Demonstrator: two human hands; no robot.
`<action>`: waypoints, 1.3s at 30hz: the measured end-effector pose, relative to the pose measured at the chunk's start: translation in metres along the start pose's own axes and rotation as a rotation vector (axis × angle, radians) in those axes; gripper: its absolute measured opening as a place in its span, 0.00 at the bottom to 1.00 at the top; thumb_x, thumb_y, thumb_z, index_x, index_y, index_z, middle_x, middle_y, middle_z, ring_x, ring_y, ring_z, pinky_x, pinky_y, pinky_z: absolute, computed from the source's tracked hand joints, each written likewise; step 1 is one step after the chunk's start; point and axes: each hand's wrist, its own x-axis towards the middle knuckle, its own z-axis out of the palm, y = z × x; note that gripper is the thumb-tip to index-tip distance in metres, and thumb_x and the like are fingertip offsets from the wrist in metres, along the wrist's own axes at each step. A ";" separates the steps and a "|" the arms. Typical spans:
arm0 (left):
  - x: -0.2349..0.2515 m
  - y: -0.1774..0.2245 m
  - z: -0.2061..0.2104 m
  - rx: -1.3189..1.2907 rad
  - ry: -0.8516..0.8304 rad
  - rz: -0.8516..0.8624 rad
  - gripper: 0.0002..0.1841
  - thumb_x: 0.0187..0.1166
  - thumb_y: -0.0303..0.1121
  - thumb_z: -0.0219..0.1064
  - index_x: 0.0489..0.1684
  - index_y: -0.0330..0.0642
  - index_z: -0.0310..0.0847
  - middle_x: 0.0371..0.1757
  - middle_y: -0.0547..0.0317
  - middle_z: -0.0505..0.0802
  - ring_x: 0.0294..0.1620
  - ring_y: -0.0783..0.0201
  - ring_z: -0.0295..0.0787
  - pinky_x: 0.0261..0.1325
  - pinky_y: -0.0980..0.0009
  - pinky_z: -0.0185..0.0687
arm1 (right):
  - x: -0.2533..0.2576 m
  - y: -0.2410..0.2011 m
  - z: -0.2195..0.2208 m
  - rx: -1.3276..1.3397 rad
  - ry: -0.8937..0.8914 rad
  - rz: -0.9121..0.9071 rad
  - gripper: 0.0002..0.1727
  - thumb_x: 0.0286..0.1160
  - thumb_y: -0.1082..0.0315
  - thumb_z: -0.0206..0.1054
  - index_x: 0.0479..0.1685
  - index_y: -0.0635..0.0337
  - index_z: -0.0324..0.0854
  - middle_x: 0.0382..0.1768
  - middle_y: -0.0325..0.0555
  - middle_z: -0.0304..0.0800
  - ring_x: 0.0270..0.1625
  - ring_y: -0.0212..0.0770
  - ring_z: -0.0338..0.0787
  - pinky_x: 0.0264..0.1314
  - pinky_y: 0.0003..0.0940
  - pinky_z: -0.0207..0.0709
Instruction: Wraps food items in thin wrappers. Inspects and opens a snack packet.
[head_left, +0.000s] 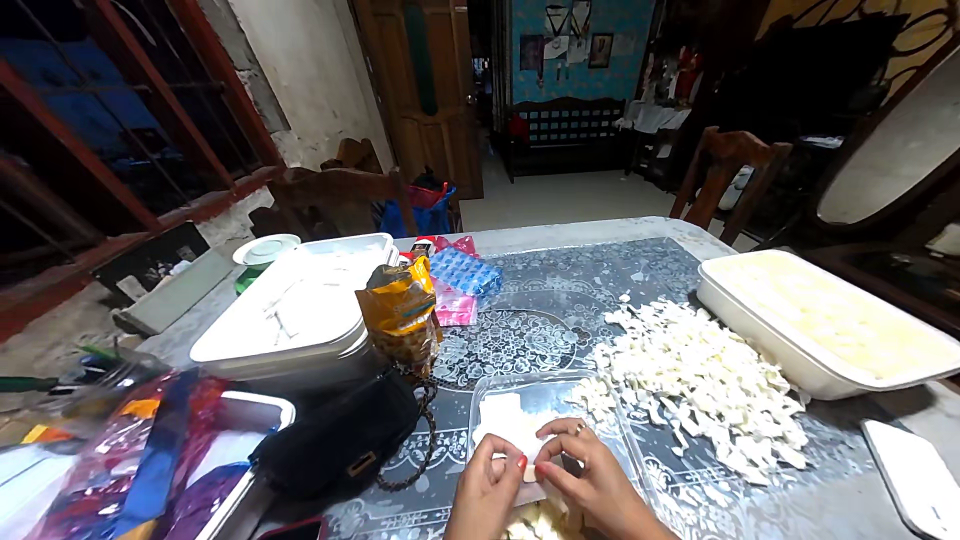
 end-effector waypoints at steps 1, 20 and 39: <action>-0.002 0.003 0.001 -0.003 -0.005 -0.011 0.10 0.78 0.22 0.67 0.52 0.33 0.74 0.26 0.62 0.90 0.26 0.73 0.87 0.36 0.74 0.84 | 0.000 0.001 0.000 0.009 0.004 -0.015 0.08 0.69 0.66 0.73 0.35 0.63 0.93 0.56 0.53 0.92 0.65 0.47 0.86 0.69 0.42 0.76; 0.000 0.012 -0.003 -0.118 -0.083 -0.101 0.08 0.75 0.20 0.68 0.48 0.31 0.85 0.38 0.59 0.94 0.36 0.70 0.94 0.45 0.72 0.92 | 0.003 0.000 -0.005 0.151 -0.031 0.034 0.09 0.69 0.68 0.75 0.35 0.67 0.86 0.33 0.41 0.92 0.36 0.24 0.88 0.44 0.19 0.81; 0.003 -0.002 -0.005 -0.289 -0.137 0.021 0.12 0.62 0.12 0.70 0.29 0.42 0.81 0.34 0.65 0.94 0.34 0.73 0.91 0.42 0.75 0.89 | 0.006 0.003 -0.008 0.227 -0.035 0.023 0.09 0.76 0.67 0.68 0.38 0.64 0.89 0.39 0.40 0.91 0.49 0.27 0.87 0.59 0.26 0.79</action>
